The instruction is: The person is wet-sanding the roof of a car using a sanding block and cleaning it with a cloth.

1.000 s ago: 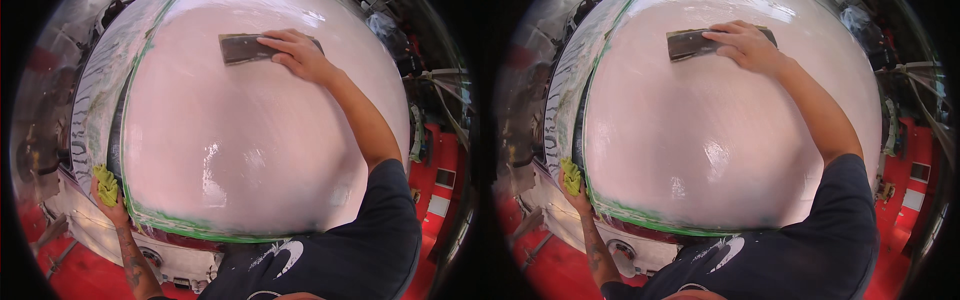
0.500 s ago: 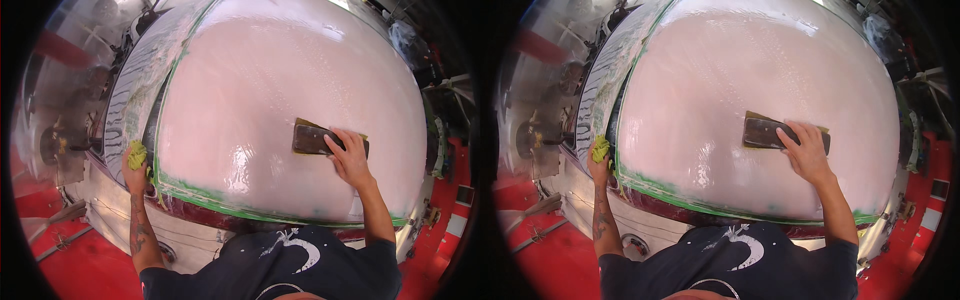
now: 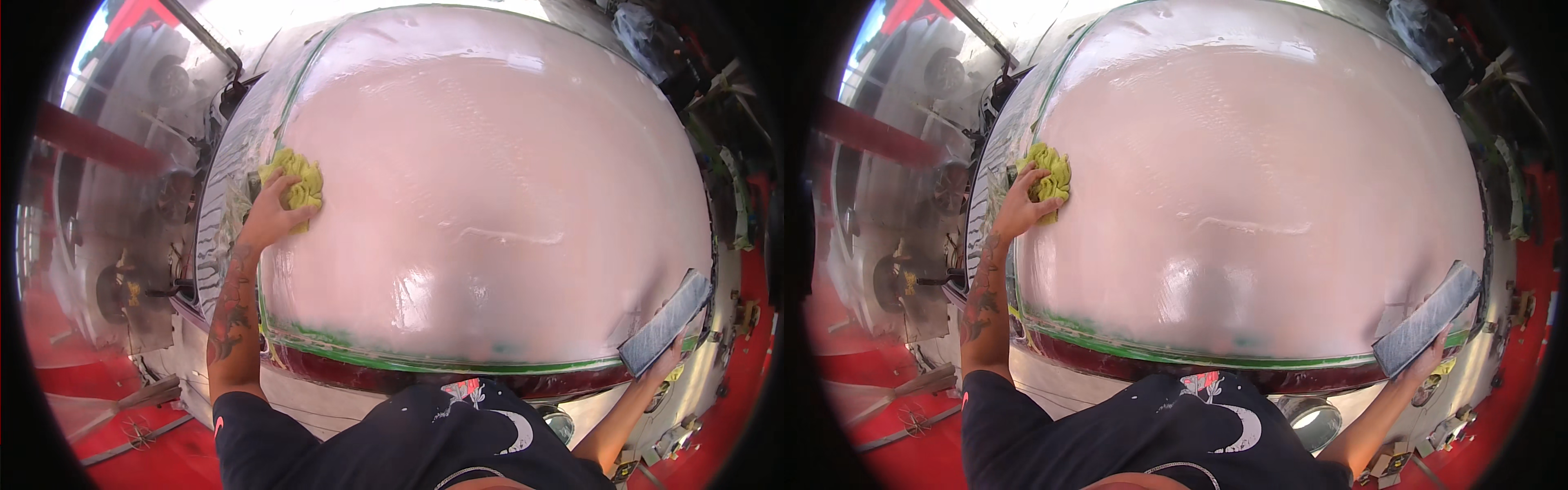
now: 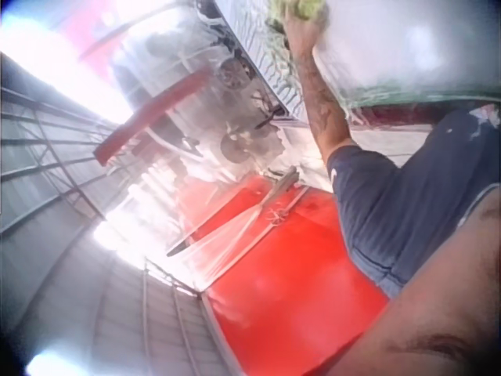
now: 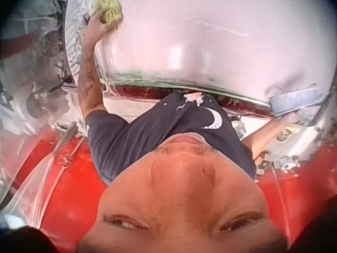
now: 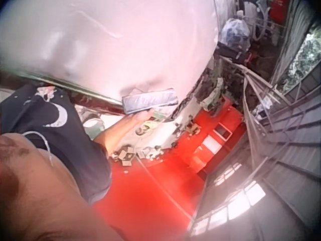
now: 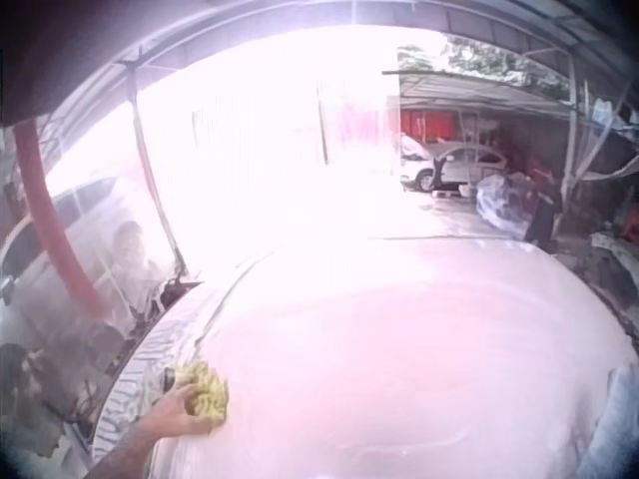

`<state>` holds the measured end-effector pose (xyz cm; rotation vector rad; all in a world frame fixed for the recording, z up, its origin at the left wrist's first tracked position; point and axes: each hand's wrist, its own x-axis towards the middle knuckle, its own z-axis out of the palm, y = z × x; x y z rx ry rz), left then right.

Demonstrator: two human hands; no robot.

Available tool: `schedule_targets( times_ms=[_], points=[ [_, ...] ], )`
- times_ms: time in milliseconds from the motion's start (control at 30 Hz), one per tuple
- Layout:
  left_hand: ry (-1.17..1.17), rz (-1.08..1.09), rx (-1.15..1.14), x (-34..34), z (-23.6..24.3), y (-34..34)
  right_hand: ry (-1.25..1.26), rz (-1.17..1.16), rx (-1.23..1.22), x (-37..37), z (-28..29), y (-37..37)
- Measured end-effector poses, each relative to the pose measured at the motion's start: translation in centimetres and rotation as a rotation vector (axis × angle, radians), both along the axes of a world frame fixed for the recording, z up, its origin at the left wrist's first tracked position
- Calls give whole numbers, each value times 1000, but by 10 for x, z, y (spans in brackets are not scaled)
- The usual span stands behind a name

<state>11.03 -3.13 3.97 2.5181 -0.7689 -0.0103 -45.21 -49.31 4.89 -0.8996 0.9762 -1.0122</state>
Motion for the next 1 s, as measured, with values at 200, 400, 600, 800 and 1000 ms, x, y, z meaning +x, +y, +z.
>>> schedule_targets(
  times_ms=[200,400,600,800,1000],
  points=[
    [85,116,-97,36,-39,-15,-280,208,-71,-62,-50,-18],
    [33,191,97,81,-42,-96,-484,309,-158,-43,-79,-11],
    [-103,-141,76,-16,-21,-276,-541,140,-186,-33,-88,1],
    [-128,-946,-110,-212,-17,-340,-724,246,-189,-33,-96,-6],
    [-60,-751,-147,-190,-13,-272,-722,184,-151,-34,-101,-7]
  ],
)
